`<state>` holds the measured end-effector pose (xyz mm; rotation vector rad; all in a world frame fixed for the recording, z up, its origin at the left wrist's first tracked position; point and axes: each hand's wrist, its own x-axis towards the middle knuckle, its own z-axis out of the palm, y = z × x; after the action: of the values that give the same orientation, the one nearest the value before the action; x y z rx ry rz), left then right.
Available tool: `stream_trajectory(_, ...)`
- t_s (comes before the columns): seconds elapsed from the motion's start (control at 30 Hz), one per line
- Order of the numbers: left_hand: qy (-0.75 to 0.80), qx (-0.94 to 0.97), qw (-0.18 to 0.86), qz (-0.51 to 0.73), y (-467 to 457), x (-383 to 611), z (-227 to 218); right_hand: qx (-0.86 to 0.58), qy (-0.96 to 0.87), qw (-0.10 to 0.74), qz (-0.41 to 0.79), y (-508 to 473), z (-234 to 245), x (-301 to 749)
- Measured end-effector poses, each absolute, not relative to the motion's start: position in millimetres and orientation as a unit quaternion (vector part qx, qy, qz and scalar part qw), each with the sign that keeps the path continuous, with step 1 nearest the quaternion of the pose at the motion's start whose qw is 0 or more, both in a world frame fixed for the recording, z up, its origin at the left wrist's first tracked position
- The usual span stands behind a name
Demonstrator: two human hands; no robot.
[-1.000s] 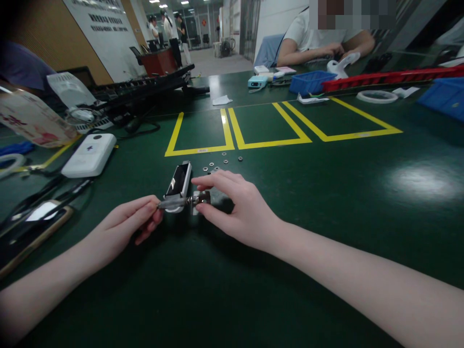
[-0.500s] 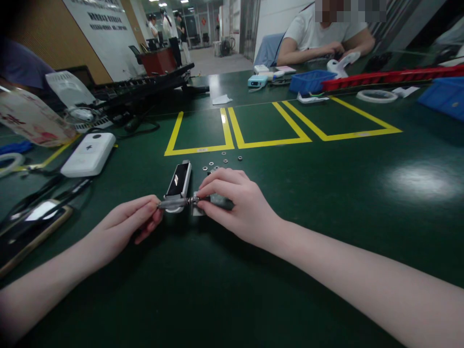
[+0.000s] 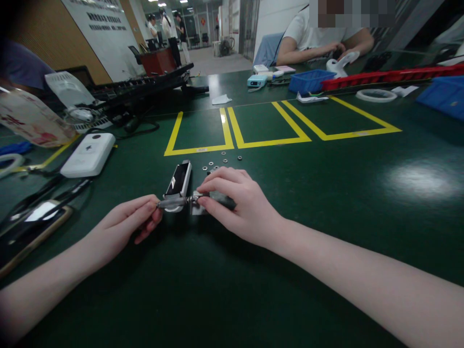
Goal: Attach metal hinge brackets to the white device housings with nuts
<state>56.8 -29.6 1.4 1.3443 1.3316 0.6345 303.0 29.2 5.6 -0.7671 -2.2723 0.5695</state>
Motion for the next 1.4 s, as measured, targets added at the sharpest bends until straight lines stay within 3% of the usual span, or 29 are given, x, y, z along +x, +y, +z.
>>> stream_trajectory(0.23, 0.536, 0.544, 0.561, 0.32, -31.5, 61.6, 3.4, -0.318, -0.856, 0.355, 0.2, 33.4, 3.9, 309.3)
stream_trajectory(0.5, 0.435, 0.506, 0.609, 0.428, -33.6, 71.0, 12.8, -0.265, -0.897, 0.332, 0.125, 56.0, -0.9, 289.2)
stream_trajectory(0.77, 0.383, 0.504, 0.626, 0.455, -33.0, 79.0, 36.7, -0.226, -0.909, 0.35, 0.024, 70.5, 14.4, 271.6)
stream_trajectory(0.9, 0.378, 0.534, 0.63, 0.418, -34.5, 73.8, 45.2, -0.192, -0.91, 0.366, 0.007, 74.9, 23.9, 277.1)
stream_trajectory(1.07, 0.409, 0.58, 0.621, 0.332, -40.7, 72.2, 55.7, -0.126, -0.939, 0.32, -0.008, 66.9, 32.9, 282.1)
stream_trajectory(1.17, 0.409, 0.618, 0.593, 0.314, -40.1, 74.4, 56.8, -0.118, -0.947, 0.299, -0.022, 61.7, 31.7, 283.3)
stream_trajectory(1.4, 0.449, 0.714, 0.406, 0.351, -38.5, 71.0, 53.2, -0.077, -0.963, 0.256, 0.018, 55.5, 27.2, 282.6)
